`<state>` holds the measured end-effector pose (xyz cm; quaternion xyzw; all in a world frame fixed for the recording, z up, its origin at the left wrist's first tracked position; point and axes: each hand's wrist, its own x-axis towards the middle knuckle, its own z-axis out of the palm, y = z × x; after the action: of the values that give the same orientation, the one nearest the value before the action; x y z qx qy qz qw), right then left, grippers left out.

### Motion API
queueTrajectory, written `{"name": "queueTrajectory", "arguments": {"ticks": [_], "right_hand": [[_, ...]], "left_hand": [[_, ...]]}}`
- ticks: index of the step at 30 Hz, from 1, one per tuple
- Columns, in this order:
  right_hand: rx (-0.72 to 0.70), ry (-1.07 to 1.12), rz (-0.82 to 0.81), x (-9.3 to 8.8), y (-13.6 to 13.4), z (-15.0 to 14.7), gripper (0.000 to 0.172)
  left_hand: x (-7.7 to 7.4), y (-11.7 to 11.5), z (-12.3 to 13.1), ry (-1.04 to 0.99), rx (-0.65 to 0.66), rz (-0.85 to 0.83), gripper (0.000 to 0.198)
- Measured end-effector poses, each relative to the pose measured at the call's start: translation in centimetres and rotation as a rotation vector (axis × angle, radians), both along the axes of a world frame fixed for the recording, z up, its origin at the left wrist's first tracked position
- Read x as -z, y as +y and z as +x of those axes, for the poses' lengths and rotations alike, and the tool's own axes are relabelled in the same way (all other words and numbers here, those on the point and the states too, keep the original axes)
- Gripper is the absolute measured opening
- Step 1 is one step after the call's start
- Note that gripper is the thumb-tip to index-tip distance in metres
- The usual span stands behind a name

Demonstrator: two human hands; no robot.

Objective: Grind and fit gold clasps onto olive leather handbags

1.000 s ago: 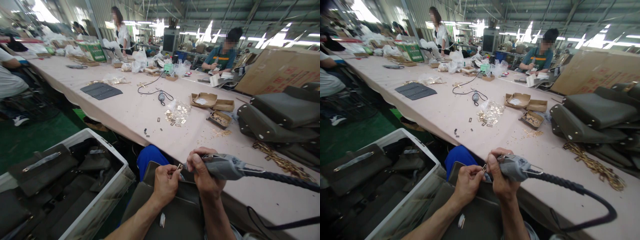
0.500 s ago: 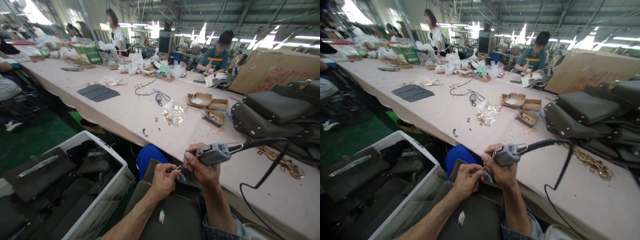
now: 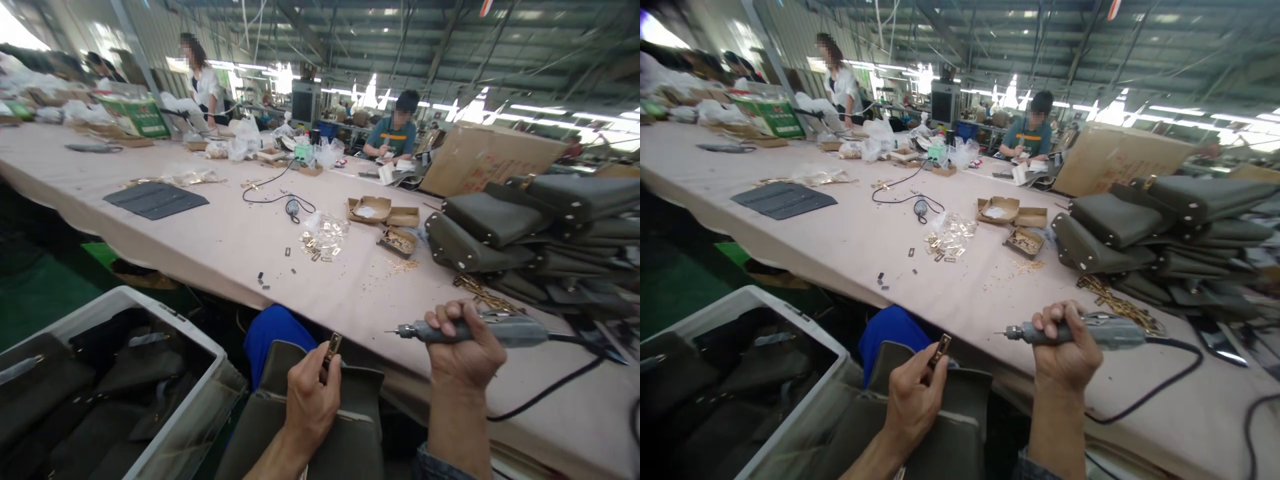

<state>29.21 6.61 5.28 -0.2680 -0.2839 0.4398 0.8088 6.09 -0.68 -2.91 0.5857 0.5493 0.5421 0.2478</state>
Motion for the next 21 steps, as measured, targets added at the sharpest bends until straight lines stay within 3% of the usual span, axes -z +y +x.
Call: {"name": "queueTrajectory", "arguments": {"ticks": [6,11,14,21], "right_hand": [[0.177,0.148,-0.113,2.8,3.2,2.9,0.033],[0.235,0.194,-0.206,5.2,7.1,4.1,0.032],[0.236,0.211,-0.238,6.9,8.7,4.0,0.030],[0.281,0.245,-0.294,9.2,10.8,2.8,0.023]], "left_hand": [[1.1,0.8,0.3,0.034,-0.007,0.002,0.018],[1.8,1.7,-0.1,-0.265,0.160,-0.268,0.036],[1.8,2.2,-0.7,-0.405,0.245,-0.333,0.038],[2.2,3.2,-1.3,-0.539,0.243,-0.405,0.037]]}}
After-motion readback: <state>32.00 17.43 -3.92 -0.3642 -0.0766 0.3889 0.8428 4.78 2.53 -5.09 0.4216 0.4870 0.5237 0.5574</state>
